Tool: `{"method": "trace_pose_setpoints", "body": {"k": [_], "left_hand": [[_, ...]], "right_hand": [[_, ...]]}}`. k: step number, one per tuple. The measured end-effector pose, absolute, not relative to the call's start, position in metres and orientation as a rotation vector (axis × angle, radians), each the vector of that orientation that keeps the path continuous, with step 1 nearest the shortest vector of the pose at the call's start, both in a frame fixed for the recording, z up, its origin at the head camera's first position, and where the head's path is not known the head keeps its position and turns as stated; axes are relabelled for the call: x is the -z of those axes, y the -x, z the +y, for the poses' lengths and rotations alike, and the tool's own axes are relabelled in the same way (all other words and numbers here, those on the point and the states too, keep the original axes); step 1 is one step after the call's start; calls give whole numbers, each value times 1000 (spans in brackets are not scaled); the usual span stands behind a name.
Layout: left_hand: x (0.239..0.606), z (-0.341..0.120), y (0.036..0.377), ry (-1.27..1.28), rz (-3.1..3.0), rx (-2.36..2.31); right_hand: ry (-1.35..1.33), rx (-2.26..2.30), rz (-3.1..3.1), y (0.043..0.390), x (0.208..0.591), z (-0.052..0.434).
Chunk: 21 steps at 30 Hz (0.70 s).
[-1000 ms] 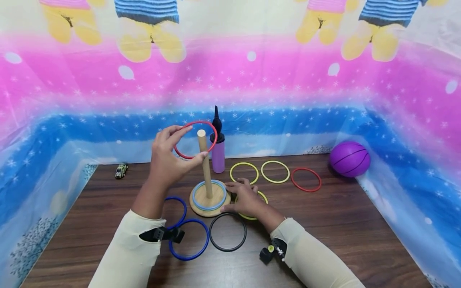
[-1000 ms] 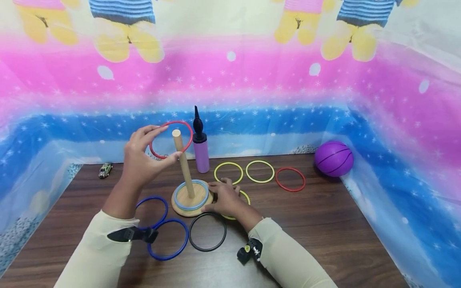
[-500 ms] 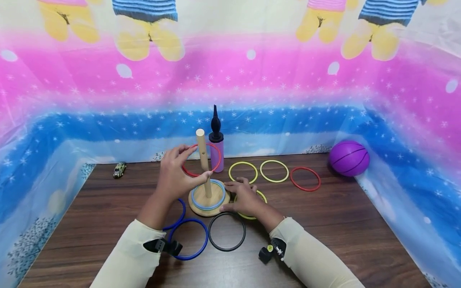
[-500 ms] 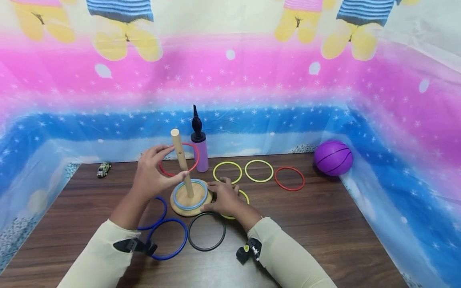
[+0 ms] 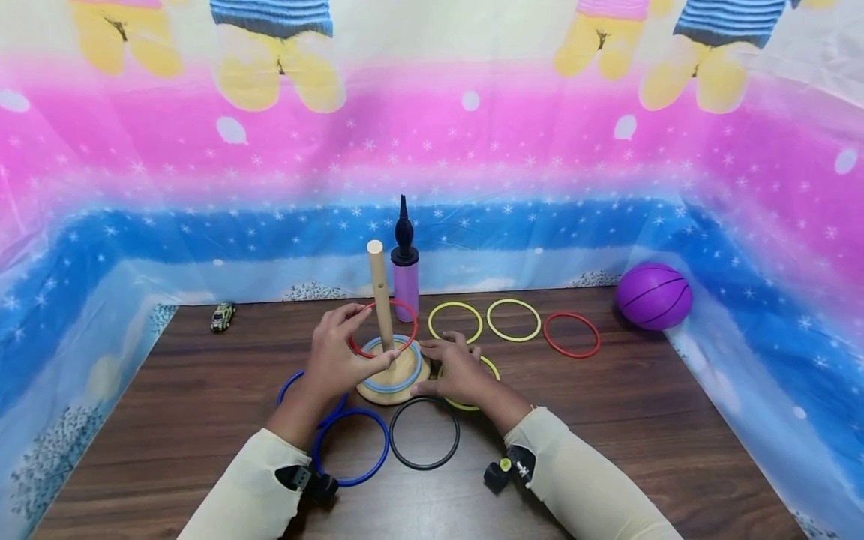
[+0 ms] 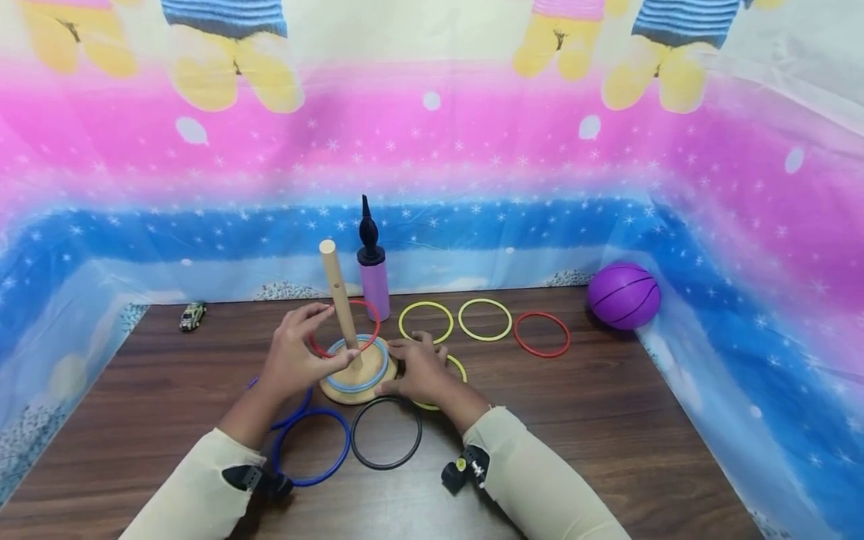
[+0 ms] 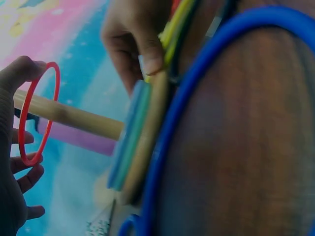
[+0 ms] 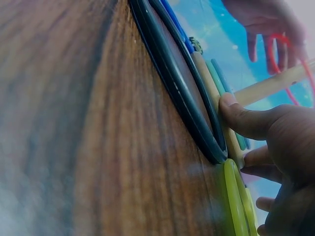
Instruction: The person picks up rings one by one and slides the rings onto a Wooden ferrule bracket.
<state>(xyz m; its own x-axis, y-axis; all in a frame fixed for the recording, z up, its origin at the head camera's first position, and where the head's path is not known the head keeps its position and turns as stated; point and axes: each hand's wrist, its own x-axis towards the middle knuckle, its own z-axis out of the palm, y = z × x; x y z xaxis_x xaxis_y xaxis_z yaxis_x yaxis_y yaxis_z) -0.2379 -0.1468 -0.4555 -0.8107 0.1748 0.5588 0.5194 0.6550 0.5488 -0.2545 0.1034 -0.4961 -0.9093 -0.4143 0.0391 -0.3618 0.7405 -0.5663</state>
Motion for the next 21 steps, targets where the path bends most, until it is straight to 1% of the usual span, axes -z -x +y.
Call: {"method": "trace_pose_setpoints", "body": {"k": [8,21], "left_hand": [[476,-148,234,565,-2522,801],[487,-156,239,589,-2692,787]], "right_hand": [[628,877,2853,254,496,104],[637,891,2850,254,495,104]]}}
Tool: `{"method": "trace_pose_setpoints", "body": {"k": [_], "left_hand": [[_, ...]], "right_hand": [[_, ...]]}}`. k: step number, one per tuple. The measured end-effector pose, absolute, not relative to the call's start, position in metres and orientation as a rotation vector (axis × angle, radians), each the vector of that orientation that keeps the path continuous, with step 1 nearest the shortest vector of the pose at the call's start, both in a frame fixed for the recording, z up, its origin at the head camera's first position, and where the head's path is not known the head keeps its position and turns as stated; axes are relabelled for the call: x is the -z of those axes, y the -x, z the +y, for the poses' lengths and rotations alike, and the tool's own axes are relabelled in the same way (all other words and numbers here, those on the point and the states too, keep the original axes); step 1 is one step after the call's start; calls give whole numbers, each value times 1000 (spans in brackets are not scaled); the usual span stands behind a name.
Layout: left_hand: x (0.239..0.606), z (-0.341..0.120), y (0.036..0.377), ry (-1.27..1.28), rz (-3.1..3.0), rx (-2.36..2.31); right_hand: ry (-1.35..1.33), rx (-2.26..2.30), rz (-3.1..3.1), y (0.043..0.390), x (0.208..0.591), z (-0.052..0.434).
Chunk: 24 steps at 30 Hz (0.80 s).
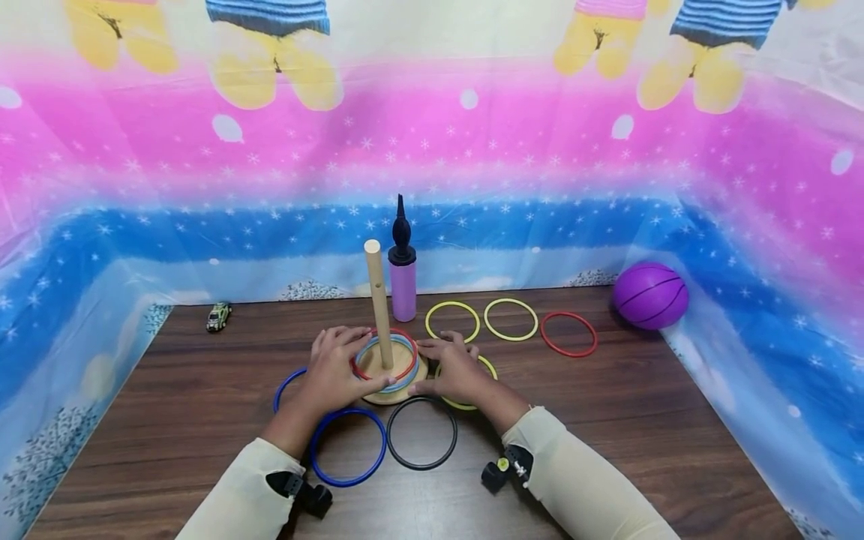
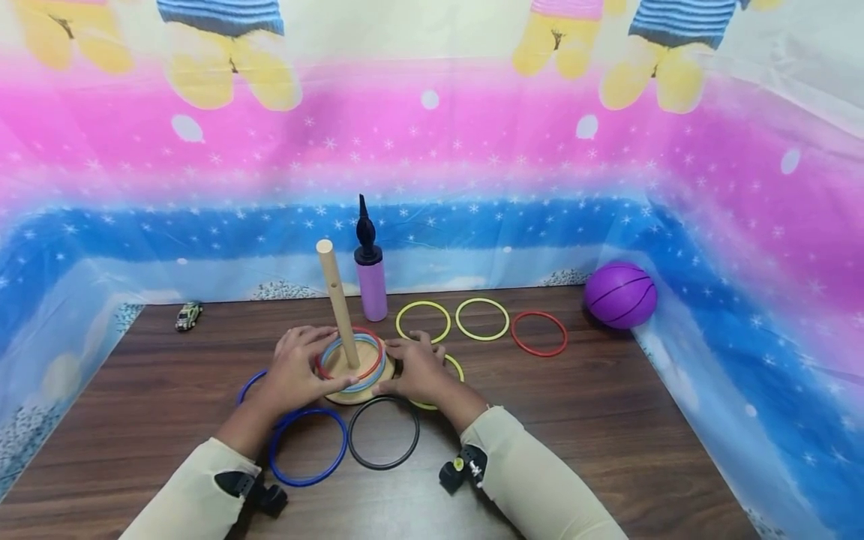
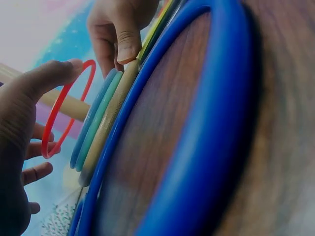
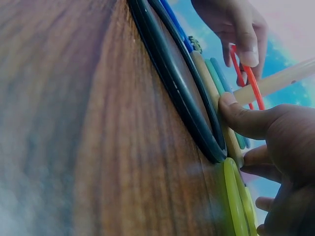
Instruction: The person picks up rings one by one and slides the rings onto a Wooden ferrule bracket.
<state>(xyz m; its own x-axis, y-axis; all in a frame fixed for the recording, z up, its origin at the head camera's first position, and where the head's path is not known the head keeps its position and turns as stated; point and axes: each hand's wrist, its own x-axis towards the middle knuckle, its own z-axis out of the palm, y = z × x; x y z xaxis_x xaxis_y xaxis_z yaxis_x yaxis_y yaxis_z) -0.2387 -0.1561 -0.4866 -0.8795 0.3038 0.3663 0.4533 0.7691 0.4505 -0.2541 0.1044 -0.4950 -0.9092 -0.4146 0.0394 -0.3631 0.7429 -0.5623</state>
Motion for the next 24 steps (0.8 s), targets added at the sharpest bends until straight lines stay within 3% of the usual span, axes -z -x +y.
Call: {"method": "trace_pose_setpoints", "body": {"k": [24], "left_hand": [[497,-153,241,627,-2744,739]], "right_hand": [[614,865,2876,254,495,103]]}}
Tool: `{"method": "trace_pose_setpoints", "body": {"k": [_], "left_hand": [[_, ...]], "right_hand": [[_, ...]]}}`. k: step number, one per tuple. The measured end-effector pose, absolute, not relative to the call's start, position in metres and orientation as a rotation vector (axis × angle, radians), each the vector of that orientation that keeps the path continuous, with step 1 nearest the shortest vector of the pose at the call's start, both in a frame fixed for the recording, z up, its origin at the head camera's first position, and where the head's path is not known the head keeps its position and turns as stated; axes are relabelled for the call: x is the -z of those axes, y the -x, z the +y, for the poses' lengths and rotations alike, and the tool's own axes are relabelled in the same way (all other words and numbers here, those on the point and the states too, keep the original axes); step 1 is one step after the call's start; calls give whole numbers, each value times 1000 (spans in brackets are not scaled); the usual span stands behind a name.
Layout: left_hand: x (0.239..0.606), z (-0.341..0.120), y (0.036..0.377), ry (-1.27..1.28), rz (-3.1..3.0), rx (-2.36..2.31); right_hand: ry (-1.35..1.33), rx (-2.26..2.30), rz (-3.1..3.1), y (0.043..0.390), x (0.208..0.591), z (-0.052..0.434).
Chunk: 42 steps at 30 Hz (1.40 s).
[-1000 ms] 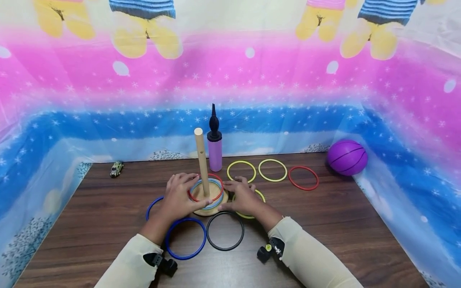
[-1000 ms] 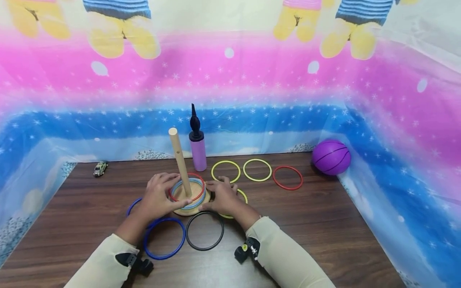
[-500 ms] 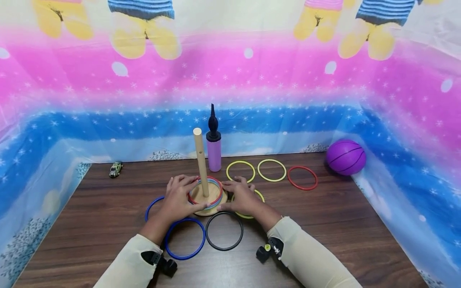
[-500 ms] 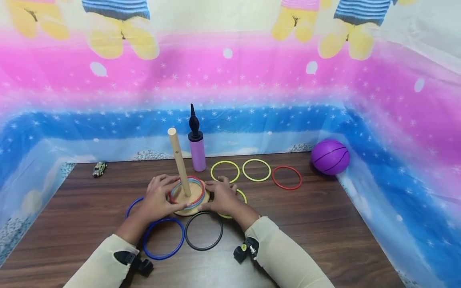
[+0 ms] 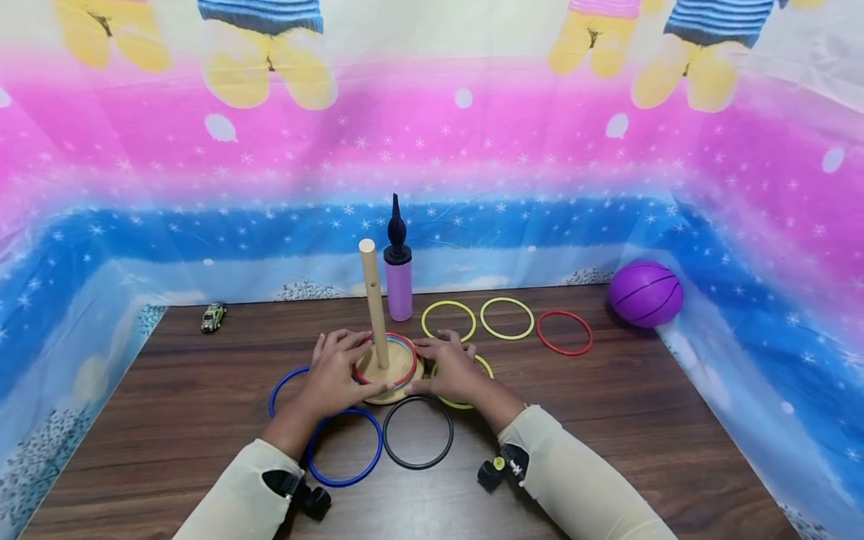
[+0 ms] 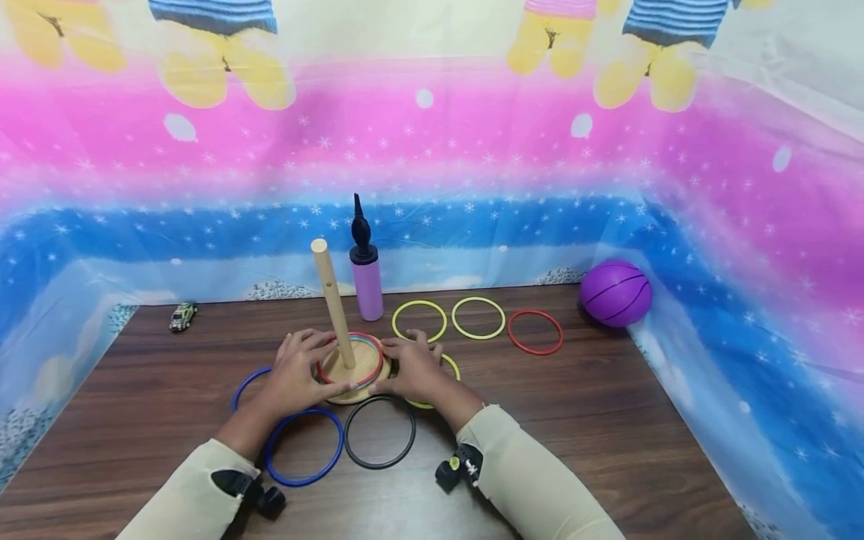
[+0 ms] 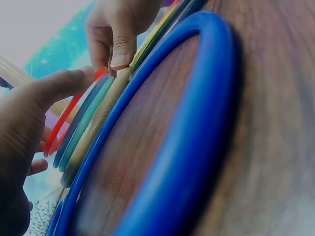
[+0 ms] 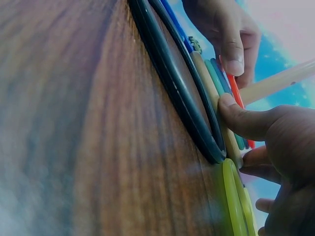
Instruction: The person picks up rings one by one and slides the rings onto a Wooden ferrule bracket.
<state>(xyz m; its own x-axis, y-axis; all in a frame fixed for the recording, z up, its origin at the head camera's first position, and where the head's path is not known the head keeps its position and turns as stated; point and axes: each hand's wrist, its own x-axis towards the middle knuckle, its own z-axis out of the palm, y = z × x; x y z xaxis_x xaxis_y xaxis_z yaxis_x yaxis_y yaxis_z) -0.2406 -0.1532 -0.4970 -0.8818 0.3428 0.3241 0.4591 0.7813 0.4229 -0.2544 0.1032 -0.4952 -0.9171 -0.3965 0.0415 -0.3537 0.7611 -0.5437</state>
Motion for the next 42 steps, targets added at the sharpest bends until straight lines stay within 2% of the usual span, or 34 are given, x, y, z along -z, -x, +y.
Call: {"method": "trace_pose_setpoints", "body": {"k": [18,31,42], "left_hand": [[498,-157,239,608,-2731,778],[499,-186,238,552,-2853,673],[503,-191,242,526,-2984,647]], "right_hand": [[626,846,2884,255,494,101],[611,873,2877,252,492,103],[613,880,2877,254,496,103]]}}
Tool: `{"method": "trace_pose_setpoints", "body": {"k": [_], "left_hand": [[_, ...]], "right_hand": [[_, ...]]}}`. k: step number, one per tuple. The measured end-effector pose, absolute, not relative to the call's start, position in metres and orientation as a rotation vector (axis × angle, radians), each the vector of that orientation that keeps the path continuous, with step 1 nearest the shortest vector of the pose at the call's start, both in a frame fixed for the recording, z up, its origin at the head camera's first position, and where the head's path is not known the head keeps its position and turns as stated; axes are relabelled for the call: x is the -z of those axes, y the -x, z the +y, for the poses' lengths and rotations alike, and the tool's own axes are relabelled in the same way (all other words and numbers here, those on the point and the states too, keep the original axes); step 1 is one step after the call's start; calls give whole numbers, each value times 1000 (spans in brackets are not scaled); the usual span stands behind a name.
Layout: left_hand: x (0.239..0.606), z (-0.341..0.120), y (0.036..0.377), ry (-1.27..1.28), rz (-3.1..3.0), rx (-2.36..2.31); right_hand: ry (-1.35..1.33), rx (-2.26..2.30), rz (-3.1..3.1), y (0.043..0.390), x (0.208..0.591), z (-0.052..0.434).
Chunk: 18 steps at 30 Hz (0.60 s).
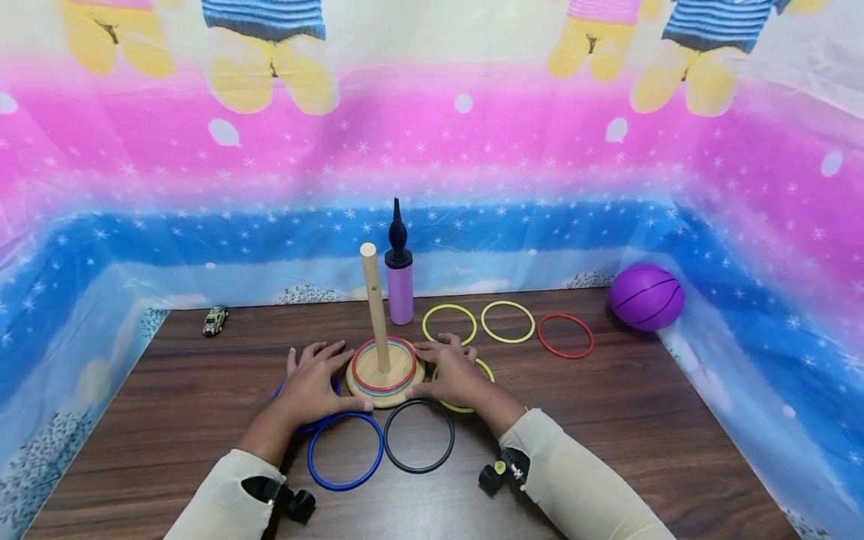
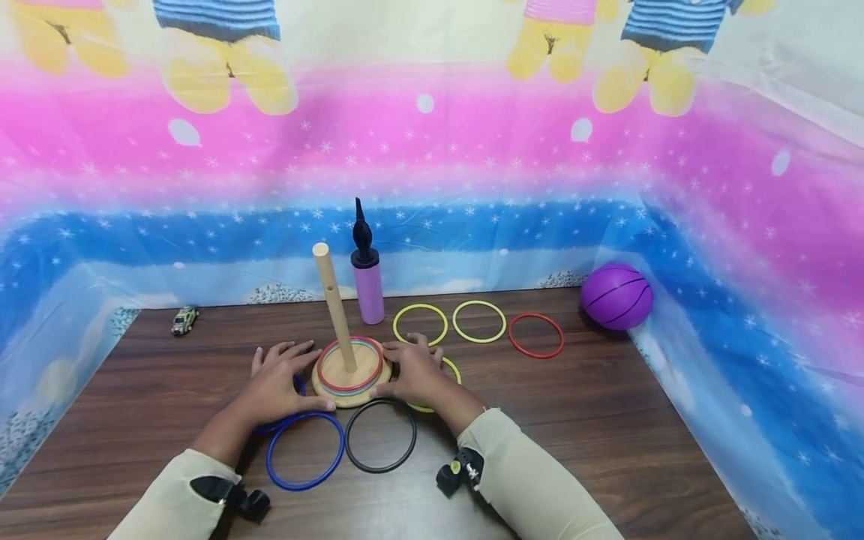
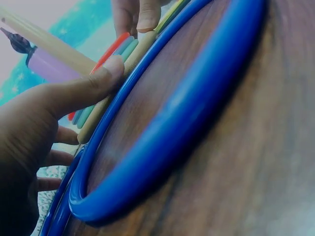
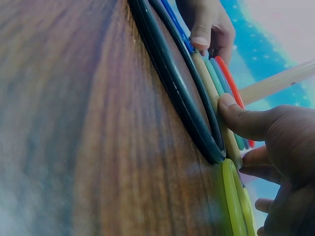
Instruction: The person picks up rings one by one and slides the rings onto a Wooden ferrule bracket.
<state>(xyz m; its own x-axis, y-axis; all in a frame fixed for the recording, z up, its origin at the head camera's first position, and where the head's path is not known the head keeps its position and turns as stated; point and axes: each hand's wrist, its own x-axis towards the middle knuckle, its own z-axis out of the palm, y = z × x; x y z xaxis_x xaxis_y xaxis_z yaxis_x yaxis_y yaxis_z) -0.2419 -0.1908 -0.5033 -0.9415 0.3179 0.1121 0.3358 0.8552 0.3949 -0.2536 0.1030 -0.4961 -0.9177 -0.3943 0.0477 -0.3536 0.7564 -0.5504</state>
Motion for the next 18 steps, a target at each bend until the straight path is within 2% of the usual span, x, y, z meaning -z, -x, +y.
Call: {"method": "trace_pose_setpoints", "body": {"k": [18], "left_hand": [[507,-192,243,507,-2983,632]], "right_hand": [[581,968,2923,251,494,116]]}}
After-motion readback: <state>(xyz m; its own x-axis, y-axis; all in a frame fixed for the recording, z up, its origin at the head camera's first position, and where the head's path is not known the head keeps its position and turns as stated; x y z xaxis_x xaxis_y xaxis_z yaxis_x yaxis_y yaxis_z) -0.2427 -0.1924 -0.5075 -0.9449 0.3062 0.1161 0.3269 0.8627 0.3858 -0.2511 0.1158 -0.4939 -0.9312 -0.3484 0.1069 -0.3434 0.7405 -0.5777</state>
